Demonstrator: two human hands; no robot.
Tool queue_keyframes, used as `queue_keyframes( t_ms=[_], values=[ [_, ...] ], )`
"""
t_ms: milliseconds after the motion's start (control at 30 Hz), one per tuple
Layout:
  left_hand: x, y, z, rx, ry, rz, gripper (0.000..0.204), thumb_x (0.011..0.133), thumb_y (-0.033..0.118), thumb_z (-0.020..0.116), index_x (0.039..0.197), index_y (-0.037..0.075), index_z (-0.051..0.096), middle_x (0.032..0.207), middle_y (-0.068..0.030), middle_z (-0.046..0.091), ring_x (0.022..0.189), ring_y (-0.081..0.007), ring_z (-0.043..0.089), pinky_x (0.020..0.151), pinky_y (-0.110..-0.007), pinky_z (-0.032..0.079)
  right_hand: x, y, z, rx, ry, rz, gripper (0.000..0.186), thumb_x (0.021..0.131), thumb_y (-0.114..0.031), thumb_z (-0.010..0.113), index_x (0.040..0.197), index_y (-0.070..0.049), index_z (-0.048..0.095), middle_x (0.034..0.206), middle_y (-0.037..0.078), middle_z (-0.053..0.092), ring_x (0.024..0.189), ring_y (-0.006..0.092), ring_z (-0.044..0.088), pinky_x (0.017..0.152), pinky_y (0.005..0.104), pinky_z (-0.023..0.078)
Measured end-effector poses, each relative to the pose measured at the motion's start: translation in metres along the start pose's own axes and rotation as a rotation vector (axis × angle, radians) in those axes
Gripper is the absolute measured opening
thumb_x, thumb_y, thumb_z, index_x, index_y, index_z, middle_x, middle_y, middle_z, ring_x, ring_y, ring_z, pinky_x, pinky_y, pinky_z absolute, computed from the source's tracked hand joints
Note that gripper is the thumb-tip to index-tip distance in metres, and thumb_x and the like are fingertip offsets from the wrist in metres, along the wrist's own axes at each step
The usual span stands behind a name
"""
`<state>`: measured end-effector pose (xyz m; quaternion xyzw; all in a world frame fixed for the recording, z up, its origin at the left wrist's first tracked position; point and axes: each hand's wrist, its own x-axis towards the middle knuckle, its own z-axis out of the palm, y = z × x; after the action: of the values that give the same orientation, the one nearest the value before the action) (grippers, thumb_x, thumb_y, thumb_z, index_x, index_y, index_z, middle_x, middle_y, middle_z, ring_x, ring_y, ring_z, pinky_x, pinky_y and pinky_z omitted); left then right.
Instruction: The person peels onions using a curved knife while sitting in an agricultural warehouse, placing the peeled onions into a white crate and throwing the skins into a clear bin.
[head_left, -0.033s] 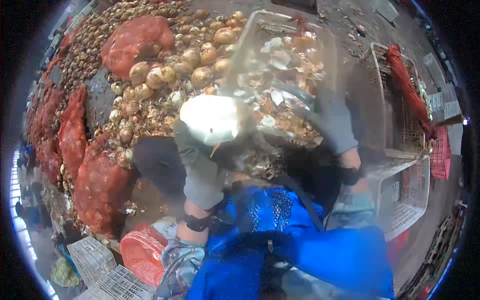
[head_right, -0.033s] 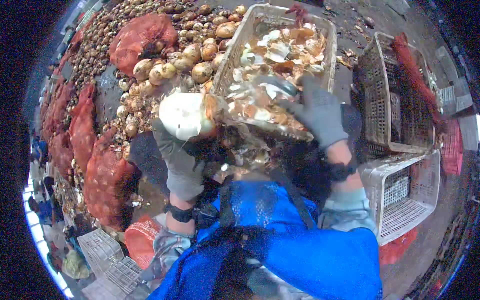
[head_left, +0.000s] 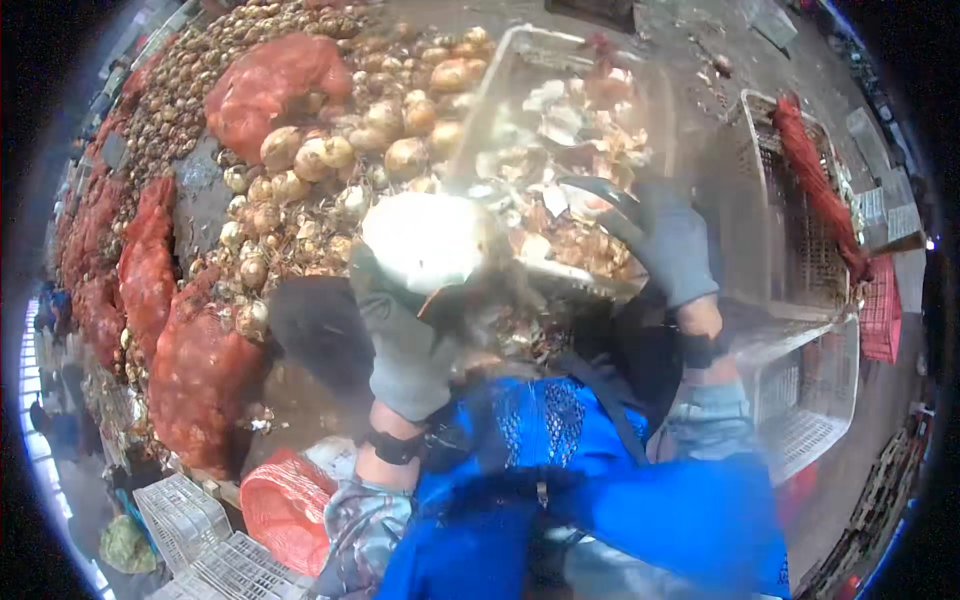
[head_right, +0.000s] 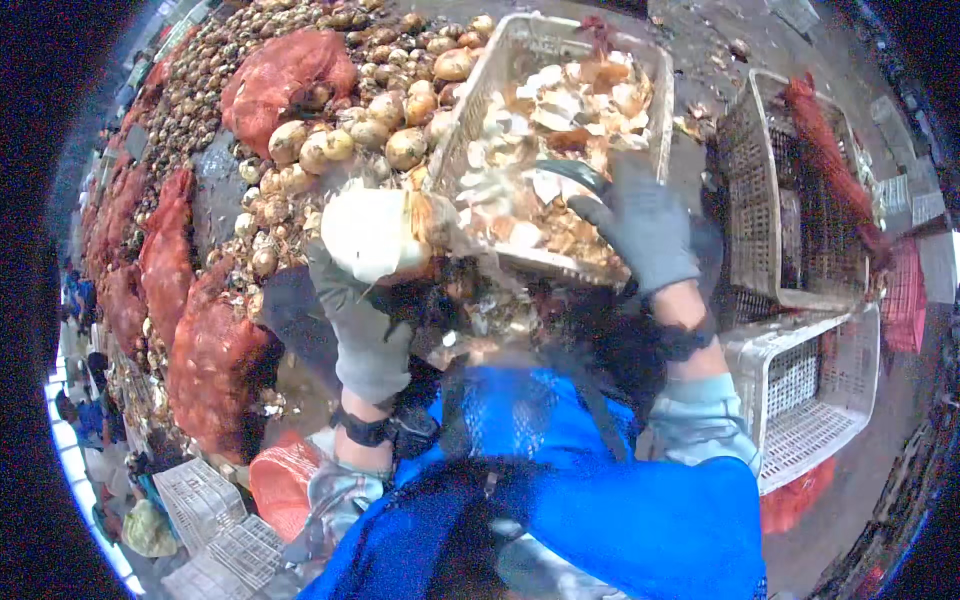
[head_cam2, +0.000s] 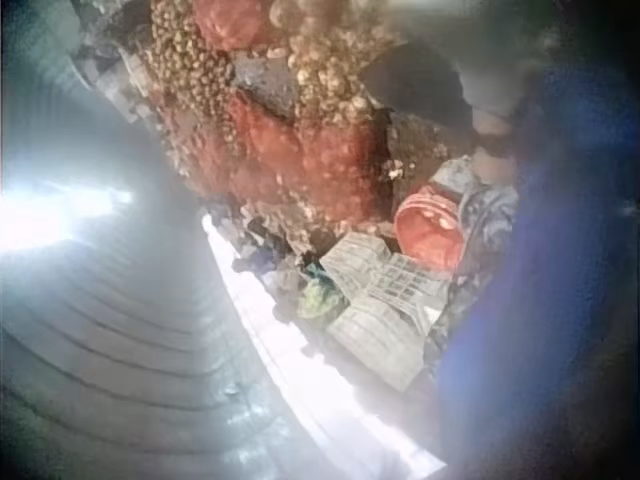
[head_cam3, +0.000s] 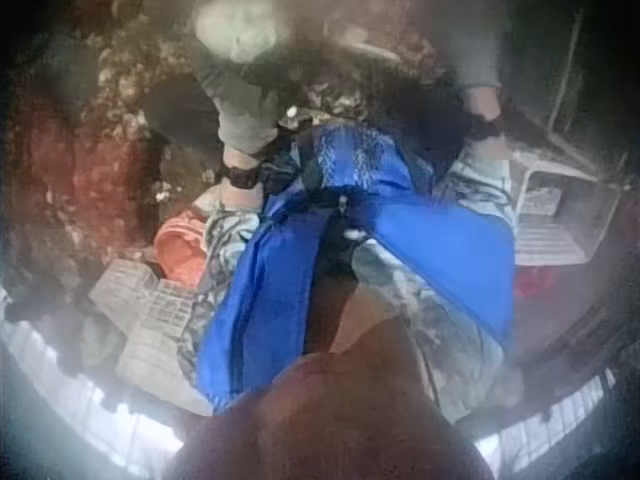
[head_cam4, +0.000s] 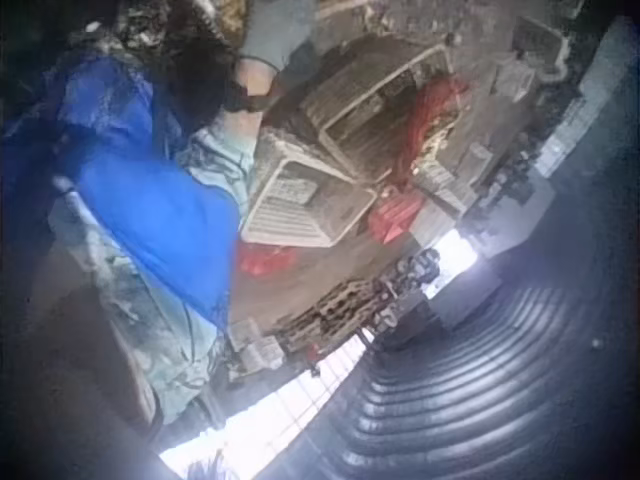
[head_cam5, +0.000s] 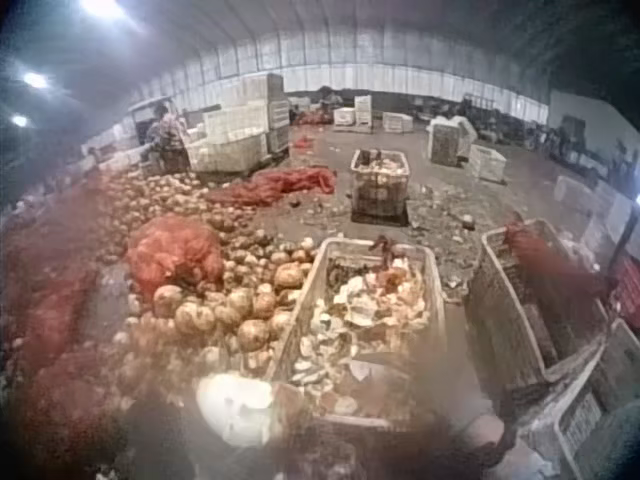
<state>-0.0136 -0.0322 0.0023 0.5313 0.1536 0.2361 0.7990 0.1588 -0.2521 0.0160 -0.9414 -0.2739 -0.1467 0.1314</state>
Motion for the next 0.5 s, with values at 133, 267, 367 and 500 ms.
queue_keyframes(
  t_ms=[133,267,367,500],
  values=[
    [0.017,0.007,0.013,-0.491,0.023,-0.229,0.049,0.092,0.032,0.049,0.132,0.006,0.038,0.119,-0.0136,0.051,0.109,-0.0255,0.054,0.088,-0.037,0.049,0.002,-0.028,-0.028,0.393,-0.191,0.183,0.047,0.073,-0.048,0.068,0.091,-0.006,0.057,0.082,0.015,0.061,0.073,0.0315,0.061,0.062,0.0381,0.046],
    [0.019,0.028,0.046,-0.538,-0.071,-0.362,0.061,0.095,0.054,0.024,0.13,0.006,0.04,0.114,-0.013,0.055,0.102,-0.0261,0.058,0.084,-0.04,0.053,0.015,-0.07,-0.053,0.616,-0.092,-0.05,0.057,0.065,-0.061,0.068,0.081,-0.008,0.056,0.072,0.013,0.057,0.068,0.031,0.06,0.058,0.0386,0.045],
    [0.011,0.03,0.049,-0.479,-0.15,-0.399,0.064,0.093,0.058,0.024,0.129,0.007,0.043,0.119,-0.0151,0.056,0.103,-0.0286,0.059,0.089,-0.042,0.05,0.029,-0.081,-0.06,0.49,-0.095,-0.282,0.061,0.061,-0.066,0.067,0.076,-0.008,0.055,0.068,0.012,0.053,0.065,0.0304,0.058,0.055,0.0387,0.044],
    [0.01,0.024,0.05,-0.163,-0.177,-0.273,0.064,0.094,0.055,0.023,0.128,0.005,0.043,0.117,-0.0165,0.057,0.104,-0.0301,0.059,0.087,-0.041,0.051,0.028,-0.083,-0.063,0.344,-0.087,-0.452,0.063,0.061,-0.067,0.066,0.074,-0.007,0.054,0.067,0.011,0.052,0.063,0.0302,0.058,0.055,0.0395,0.044]
  ],
)
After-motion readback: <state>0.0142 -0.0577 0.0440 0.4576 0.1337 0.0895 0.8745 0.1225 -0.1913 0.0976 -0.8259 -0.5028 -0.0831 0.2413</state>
